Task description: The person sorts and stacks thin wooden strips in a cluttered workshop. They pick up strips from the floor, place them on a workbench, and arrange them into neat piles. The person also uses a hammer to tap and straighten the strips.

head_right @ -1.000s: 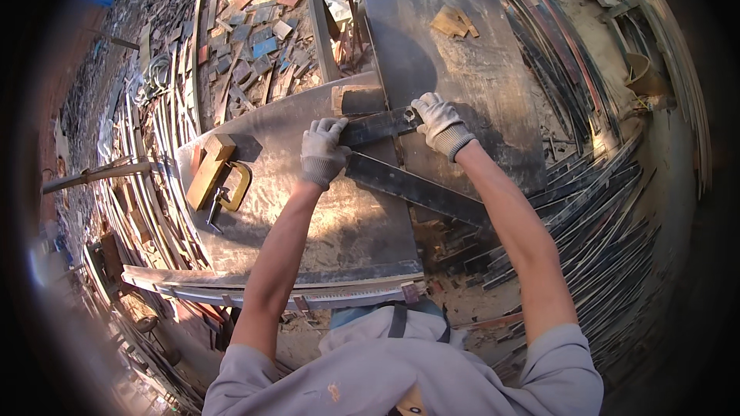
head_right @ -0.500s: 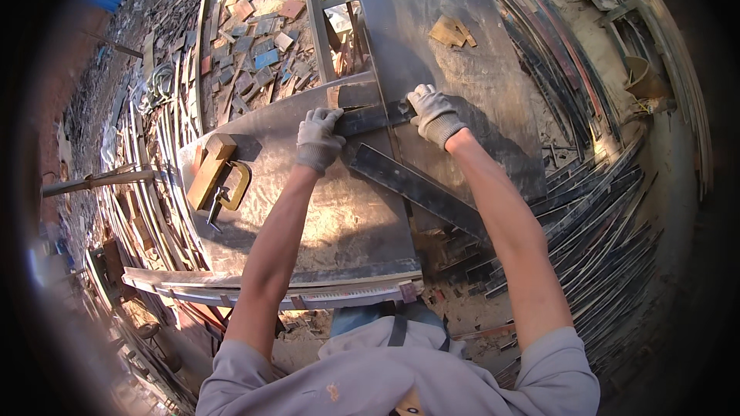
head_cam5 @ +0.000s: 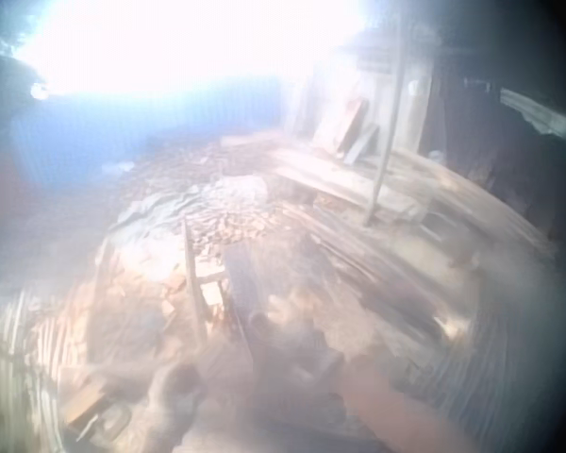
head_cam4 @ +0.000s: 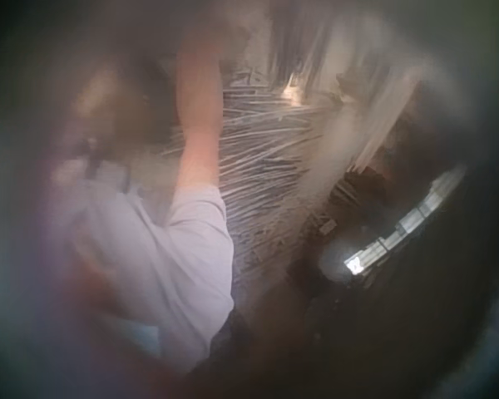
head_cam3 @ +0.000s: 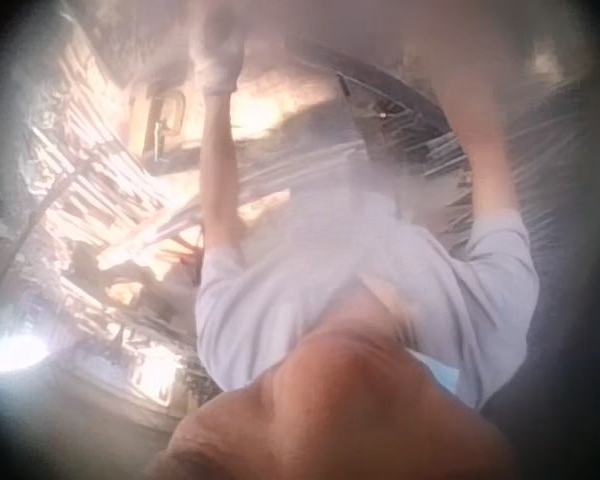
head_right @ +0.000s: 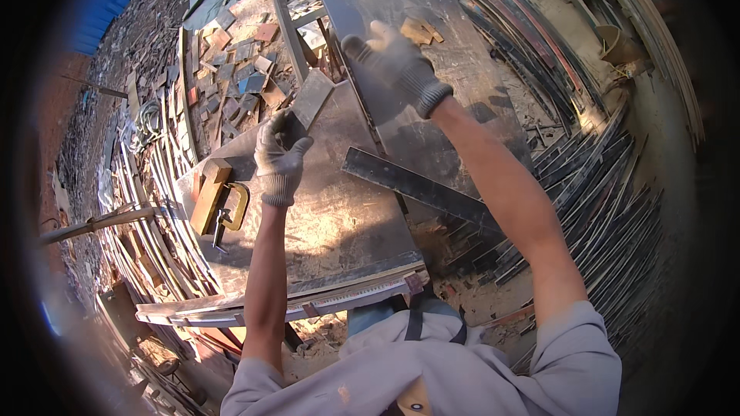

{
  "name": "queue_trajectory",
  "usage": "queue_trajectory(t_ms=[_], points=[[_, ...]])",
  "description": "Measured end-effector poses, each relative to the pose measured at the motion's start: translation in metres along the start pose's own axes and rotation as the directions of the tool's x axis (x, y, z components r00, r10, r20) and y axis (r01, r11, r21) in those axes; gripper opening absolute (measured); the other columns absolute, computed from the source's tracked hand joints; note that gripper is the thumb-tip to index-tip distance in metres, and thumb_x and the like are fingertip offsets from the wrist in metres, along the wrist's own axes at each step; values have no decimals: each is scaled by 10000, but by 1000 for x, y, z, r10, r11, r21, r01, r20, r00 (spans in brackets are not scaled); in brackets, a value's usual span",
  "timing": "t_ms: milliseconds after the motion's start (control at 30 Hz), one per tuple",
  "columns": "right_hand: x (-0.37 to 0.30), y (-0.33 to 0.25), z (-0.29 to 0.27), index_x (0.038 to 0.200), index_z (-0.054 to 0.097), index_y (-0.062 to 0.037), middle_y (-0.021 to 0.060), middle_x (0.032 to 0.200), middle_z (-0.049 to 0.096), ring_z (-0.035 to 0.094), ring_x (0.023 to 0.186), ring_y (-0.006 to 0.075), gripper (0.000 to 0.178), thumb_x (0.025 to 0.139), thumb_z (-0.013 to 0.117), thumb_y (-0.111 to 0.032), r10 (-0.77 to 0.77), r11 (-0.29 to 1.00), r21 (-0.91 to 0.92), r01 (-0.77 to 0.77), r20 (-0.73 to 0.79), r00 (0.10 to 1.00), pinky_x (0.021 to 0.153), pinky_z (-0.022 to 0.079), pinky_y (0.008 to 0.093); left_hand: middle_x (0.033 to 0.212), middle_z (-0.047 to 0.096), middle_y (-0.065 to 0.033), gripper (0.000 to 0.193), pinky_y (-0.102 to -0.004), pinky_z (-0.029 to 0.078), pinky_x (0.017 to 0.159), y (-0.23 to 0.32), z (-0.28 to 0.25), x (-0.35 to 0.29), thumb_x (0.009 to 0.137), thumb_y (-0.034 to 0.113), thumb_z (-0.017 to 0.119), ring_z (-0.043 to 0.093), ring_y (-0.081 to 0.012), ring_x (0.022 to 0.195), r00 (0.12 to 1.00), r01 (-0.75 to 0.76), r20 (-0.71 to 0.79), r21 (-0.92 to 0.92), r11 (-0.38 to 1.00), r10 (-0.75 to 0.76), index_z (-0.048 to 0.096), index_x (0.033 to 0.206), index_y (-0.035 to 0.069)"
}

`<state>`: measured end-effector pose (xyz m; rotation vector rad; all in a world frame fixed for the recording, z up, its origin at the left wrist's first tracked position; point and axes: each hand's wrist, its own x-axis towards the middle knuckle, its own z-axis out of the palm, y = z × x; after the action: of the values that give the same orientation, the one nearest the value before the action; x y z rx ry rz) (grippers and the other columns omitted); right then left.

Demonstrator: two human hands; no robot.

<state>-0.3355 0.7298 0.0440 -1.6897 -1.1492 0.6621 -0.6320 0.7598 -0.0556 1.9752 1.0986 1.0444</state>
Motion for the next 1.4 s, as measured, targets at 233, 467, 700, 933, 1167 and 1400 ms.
queue_trajectory(t_ms=[233, 467, 700, 933, 1167, 1400], points=[[-345, 158, -131, 1090, 707, -13, 64, 851, 732, 657, 509, 127, 269, 962, 767, -242, 682, 523, 348, -778, 376, 627, 421, 514, 280, 1558, 490, -125, 1234, -524, 401, 1181, 60, 60, -102, 598, 588, 923, 461, -377, 1438, 772, -406, 593, 181, 896, 230, 371, 1622, 175], [-558, 145, -474, 1462, 558, -34, 201, 1344, 656, 687, 1204, 294, 450, 1075, 630, -254, 496, 793, 390, -468, -859, 125, 999, 616, 384, 1362, 609, -114, 879, -532, 412, 1090, -27, 76, -44, 701, 398, 889, 541, -353, 1302, 735, -560, 667, 494, 665, 123, 558, 1481, 166], [-443, 196, -189, 1583, 449, -145, 113, 1613, 433, 379, 1485, 319, 925, 815, 825, -496, 127, 493, -862, -121, -66, 990, 1259, 272, 484, 959, 642, -101, 330, -499, 494, 761, -22, 35, -102, 696, 209, 861, 621, -358, 946, 819, -487, 551, 520, 702, 160, 666, 952, 135], [-306, 170, -99, 1659, 285, -88, 168, 1680, 356, 301, 1554, 360, 1067, 837, 796, -536, 304, 364, -909, 204, 324, 896, 1292, 184, 498, 953, 723, -114, 212, -387, 562, 773, -38, 1, -168, 820, 129, 856, 730, -276, 877, 926, 63, 355, 189, 980, -128, 735, 984, 70], [-263, 238, -97, 1466, 532, -95, 126, 1324, 626, 569, 1261, 332, 793, 790, 843, -368, 39, 385, -873, 300, 340, 940, 1140, 403, 488, 952, 741, -93, 199, -375, 575, 759, -47, -10, -188, 807, 56, 843, 738, -260, 866, 980, 65, 179, 111, 992, -85, 743, 977, 79], [-224, 227, -75, 1259, 663, -66, 141, 1277, 640, 597, 1195, 360, 560, 813, 805, -375, -373, 370, -823, 431, 294, 880, 1060, 460, 493, 929, 723, -79, 200, -322, 562, 823, -71, -30, -189, 814, -41, 826, 706, -181, 881, 993, 101, 54, 119, 988, -108, 736, 979, 27]])
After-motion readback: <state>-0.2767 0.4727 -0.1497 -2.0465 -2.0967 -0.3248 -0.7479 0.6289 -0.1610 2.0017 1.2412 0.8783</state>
